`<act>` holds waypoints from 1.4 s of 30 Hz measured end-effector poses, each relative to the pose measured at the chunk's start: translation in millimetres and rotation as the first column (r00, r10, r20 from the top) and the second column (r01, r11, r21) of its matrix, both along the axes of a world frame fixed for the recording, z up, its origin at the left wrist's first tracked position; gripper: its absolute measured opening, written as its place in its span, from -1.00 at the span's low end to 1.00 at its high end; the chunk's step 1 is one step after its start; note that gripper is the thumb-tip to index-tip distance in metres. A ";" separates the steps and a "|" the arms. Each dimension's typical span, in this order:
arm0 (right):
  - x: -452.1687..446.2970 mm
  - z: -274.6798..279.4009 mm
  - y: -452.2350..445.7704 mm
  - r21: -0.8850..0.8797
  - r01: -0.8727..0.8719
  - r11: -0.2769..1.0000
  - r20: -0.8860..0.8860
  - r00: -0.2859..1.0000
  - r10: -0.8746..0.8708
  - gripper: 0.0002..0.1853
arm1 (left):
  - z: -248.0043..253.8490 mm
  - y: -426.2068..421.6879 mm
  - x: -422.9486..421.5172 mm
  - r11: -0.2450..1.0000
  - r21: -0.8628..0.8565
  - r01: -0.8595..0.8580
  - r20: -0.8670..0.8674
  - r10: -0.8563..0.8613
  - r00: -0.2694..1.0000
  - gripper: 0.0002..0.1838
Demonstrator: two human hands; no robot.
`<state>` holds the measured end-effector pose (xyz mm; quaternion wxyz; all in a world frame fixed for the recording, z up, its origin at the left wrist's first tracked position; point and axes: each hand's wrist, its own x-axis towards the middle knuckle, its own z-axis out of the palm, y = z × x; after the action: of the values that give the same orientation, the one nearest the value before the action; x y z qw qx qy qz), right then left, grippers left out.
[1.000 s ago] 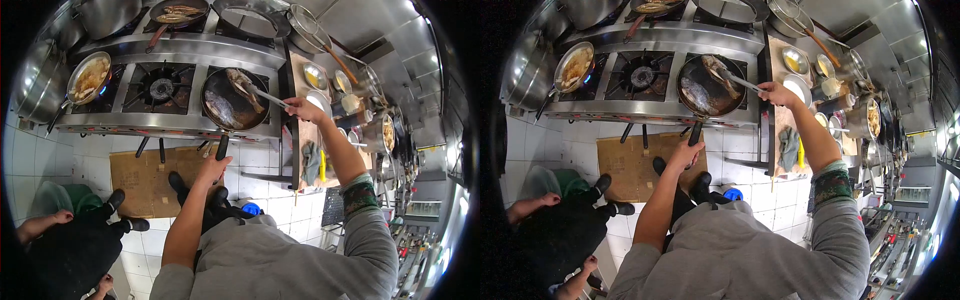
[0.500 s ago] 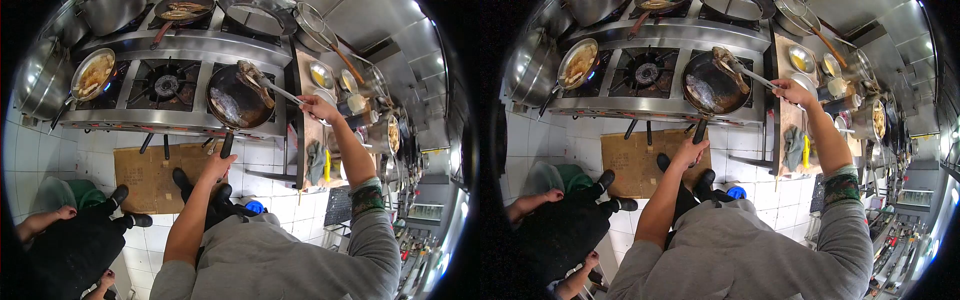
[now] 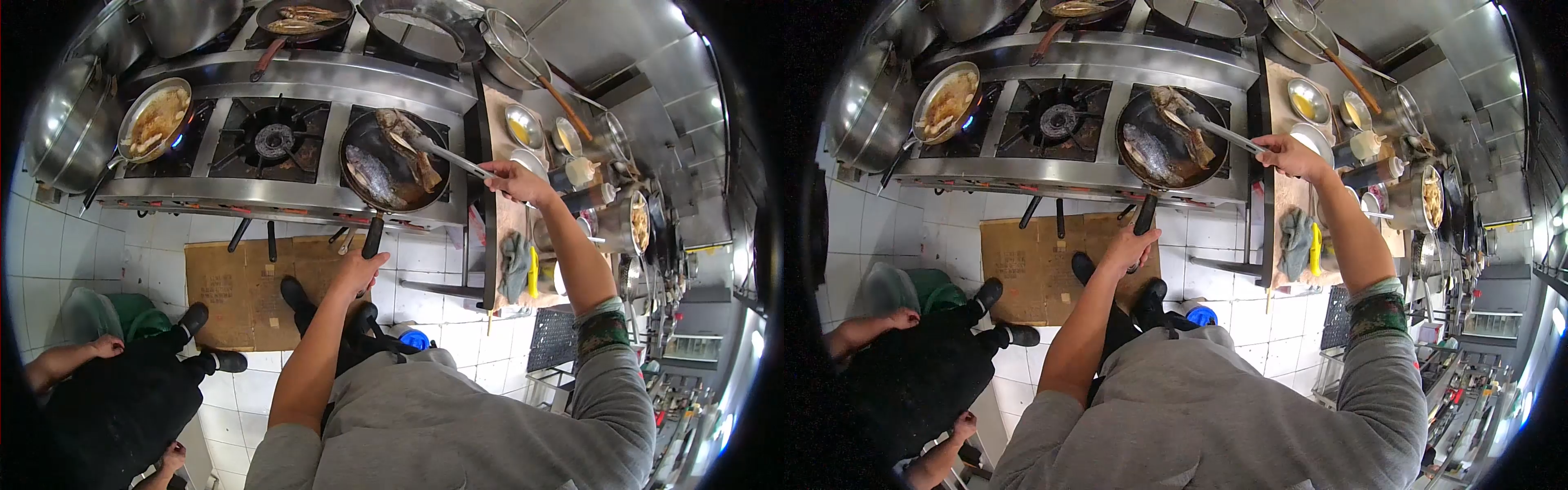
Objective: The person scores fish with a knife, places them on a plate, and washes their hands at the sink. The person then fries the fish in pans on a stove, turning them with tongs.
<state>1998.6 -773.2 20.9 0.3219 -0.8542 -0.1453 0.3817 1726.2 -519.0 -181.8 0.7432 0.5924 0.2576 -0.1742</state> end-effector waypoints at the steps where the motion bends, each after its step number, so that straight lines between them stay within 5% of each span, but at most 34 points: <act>1: -0.7 -0.3 -0.2 -0.002 0.005 1.000 -0.008 1.000 -0.005 -0.46 | 0.6 -0.4 -0.5 1.000 0.001 -0.012 0.010 0.011 1.000 -0.56; 15: 13.7 -13.3 -45.4 0.024 0.132 0.991 -0.067 0.989 -0.130 -0.49 | 8.9 1.4 -0.7 1.000 -0.007 -0.012 -0.024 0.012 1.000 -0.62; 22: 47.0 -36.7 -58.9 0.023 0.063 0.998 -0.025 0.998 -0.062 -0.44 | 10.6 5.1 0.8 0.992 0.083 0.094 -0.029 -0.091 0.995 -0.64; 27: 75.0 -42.8 -66.8 -0.061 -0.005 0.998 0.090 0.996 0.010 -0.45 | 15.5 2.1 0.5 1.000 0.023 0.014 -0.012 -0.014 1.000 -0.64; 42: 70.1 -39.1 -19.7 -0.114 -0.093 0.989 -0.013 0.996 0.092 -0.51 | 27.4 4.0 0.5 0.999 -0.018 0.049 -0.017 -0.050 0.999 -0.63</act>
<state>2068.7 -792.9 -18.2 0.2552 -0.8620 -0.1613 0.4072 1726.7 -515.0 -154.4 0.7415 0.5906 0.2478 -0.1999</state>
